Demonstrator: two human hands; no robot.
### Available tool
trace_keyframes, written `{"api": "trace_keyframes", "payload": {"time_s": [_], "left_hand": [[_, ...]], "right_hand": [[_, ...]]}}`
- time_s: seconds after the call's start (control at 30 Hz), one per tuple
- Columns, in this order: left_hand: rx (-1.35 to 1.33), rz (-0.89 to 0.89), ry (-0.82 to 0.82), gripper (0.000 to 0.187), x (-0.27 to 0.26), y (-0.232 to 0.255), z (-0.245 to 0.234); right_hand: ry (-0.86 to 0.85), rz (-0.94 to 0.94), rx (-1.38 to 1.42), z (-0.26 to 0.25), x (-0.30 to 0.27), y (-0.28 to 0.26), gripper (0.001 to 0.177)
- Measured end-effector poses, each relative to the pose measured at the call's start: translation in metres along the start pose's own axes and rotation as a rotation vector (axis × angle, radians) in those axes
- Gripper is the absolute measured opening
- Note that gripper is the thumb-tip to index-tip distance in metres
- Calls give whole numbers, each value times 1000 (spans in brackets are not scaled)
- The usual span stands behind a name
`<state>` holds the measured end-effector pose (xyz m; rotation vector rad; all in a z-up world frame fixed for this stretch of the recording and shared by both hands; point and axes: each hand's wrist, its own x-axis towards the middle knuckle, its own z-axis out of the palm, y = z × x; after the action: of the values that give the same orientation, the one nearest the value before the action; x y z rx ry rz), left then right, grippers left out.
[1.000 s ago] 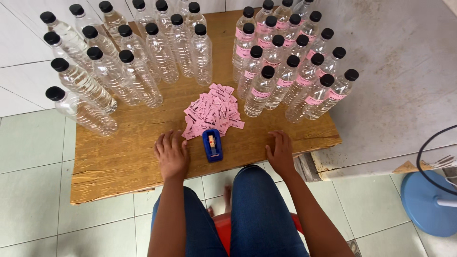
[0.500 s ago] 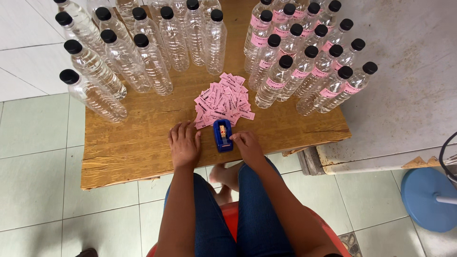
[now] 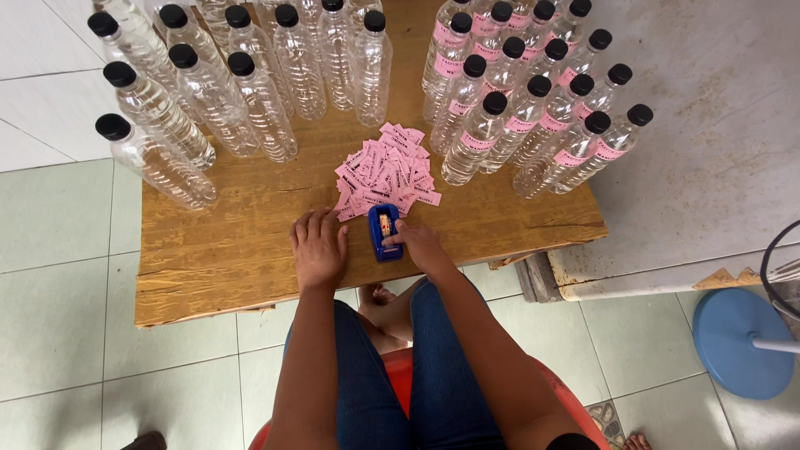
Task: The person labels bottles by removing a sticker from a sheet using a tape dispenser, and then applying the sticker to the center of each bottle.
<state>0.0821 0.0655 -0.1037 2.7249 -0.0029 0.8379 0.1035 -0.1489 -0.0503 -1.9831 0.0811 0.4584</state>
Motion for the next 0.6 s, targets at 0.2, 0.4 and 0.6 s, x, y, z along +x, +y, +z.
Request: {"api": "trace_keyframes", "payload": {"time_s": [0.2, 0.4, 0.6], "left_hand": [[-175, 160, -75, 57, -1, 6, -8], [-363, 186, -214, 105, -3, 45, -9], [-319, 153, -280, 101, -2, 42, -7]], "right_hand": [[-20, 54, 133, 2, 1, 5, 48], [19, 144, 231, 4, -6, -7, 40], [28, 92, 147, 7, 3, 12, 26]]}}
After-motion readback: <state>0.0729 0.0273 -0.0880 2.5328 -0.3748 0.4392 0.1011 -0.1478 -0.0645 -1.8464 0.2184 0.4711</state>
